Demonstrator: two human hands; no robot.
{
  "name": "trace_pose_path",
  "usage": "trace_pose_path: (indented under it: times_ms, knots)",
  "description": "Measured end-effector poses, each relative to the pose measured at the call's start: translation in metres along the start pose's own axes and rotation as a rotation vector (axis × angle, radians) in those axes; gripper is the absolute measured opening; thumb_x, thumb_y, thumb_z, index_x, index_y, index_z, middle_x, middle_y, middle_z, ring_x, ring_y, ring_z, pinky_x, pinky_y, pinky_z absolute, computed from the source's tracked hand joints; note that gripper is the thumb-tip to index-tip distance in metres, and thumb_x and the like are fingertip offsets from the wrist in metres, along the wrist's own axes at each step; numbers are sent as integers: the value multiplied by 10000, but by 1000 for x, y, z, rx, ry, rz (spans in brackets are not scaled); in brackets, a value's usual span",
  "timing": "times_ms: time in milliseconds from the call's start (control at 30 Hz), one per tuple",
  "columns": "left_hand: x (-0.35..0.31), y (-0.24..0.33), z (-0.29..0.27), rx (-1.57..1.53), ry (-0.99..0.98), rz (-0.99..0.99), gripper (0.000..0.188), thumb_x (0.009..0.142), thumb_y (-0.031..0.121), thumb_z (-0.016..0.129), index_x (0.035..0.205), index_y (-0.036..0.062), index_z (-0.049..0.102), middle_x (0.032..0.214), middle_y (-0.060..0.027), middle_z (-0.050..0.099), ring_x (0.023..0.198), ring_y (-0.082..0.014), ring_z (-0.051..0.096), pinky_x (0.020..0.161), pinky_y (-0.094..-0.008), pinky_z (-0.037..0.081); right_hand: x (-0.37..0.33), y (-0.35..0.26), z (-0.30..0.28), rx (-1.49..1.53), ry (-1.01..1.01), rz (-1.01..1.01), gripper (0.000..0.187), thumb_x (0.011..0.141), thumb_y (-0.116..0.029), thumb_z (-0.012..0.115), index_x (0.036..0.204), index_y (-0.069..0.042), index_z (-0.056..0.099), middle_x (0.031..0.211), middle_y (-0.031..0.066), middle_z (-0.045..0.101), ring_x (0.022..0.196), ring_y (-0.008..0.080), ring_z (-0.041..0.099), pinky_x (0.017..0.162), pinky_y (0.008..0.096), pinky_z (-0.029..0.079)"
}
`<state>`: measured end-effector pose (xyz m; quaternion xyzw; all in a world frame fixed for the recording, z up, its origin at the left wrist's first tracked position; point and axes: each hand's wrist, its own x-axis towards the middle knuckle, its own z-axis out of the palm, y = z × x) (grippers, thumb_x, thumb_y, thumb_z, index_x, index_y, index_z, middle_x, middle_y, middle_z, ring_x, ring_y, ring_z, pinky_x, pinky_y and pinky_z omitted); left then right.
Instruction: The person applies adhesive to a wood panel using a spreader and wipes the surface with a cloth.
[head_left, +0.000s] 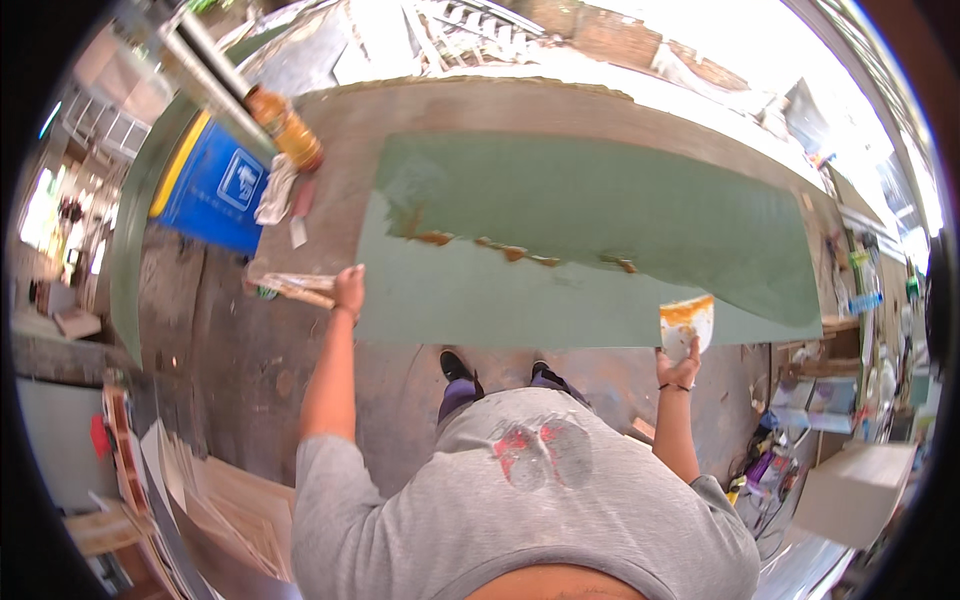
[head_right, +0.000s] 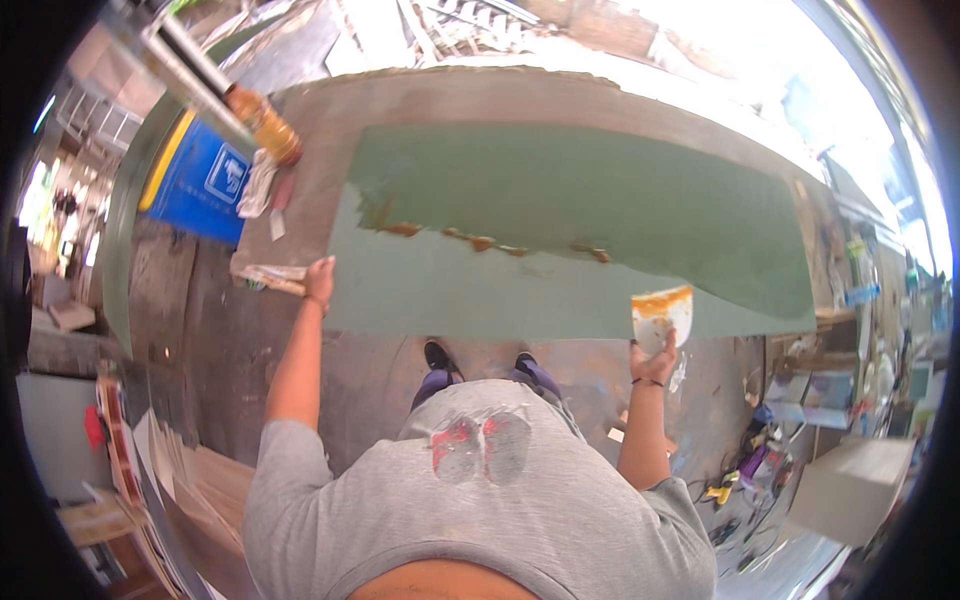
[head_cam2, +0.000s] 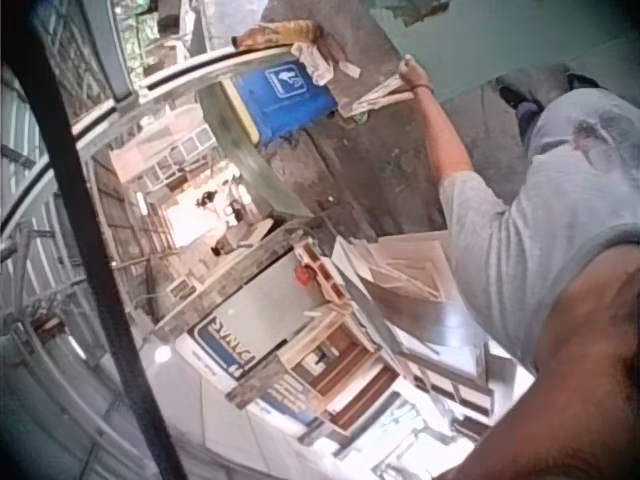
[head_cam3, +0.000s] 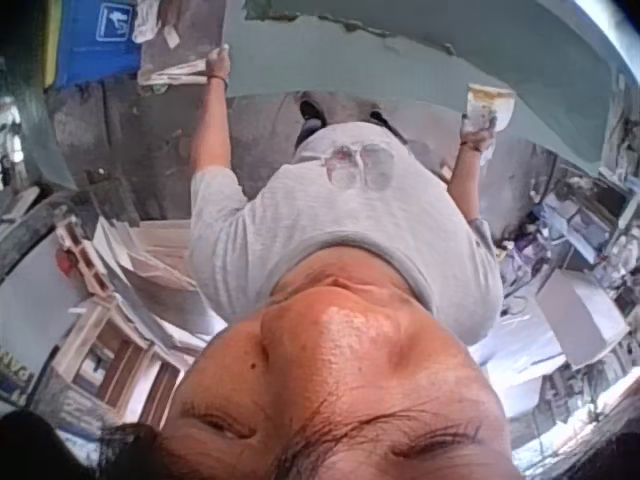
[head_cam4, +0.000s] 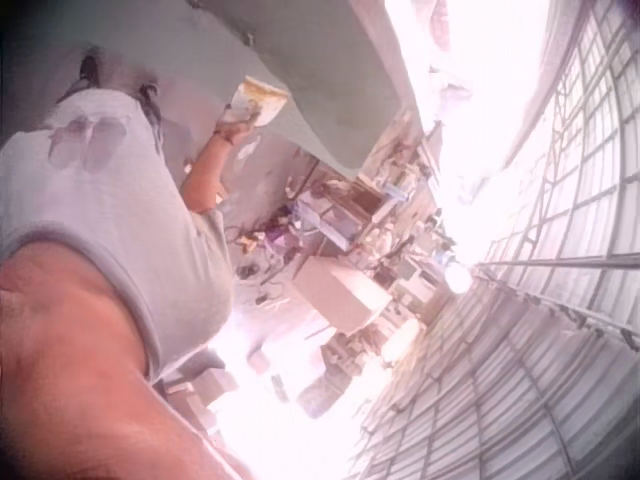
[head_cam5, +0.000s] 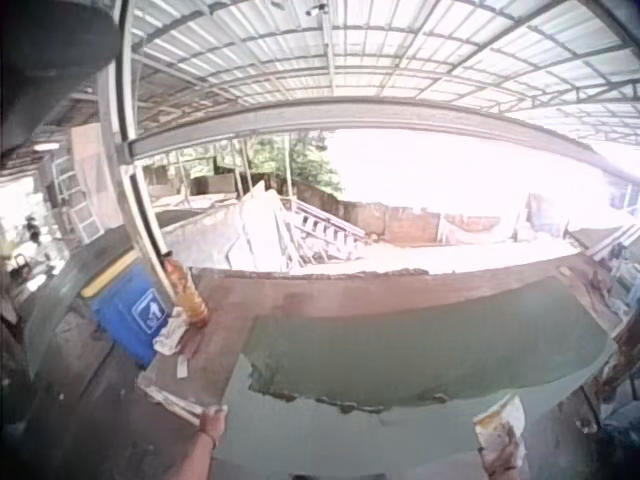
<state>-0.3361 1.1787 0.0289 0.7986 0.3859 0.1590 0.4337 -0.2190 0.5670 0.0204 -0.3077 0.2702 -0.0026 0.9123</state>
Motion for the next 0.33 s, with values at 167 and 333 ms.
trace_pose_path:
  times_ms: [167, 333]
  knots:
    - [38, -9, 2, 193, -174, -71, 367, 856, 318, 475, 860, -37, 570, 871, -214, 591, 827, -339, 561, 717, -415, 418, -10, 14, 22, -208, 78, -53, 464, 832, -361, 534, 1245, -174, 436, 1229, -2, 499, 1143, 249, 433, 923, 471, 313]
    - [59, -32, -5, 264, -243, -11, 445, 813, 387, 543, 1101, 50, 584, 1050, -235, 584, 1004, -332, 559, 855, -400, 431, -28, 22, 35, -294, 53, -72, 487, 836, -417, 514, 1253, -182, 424, 1281, 67, 443, 1194, 240, 370, 935, 480, 282]
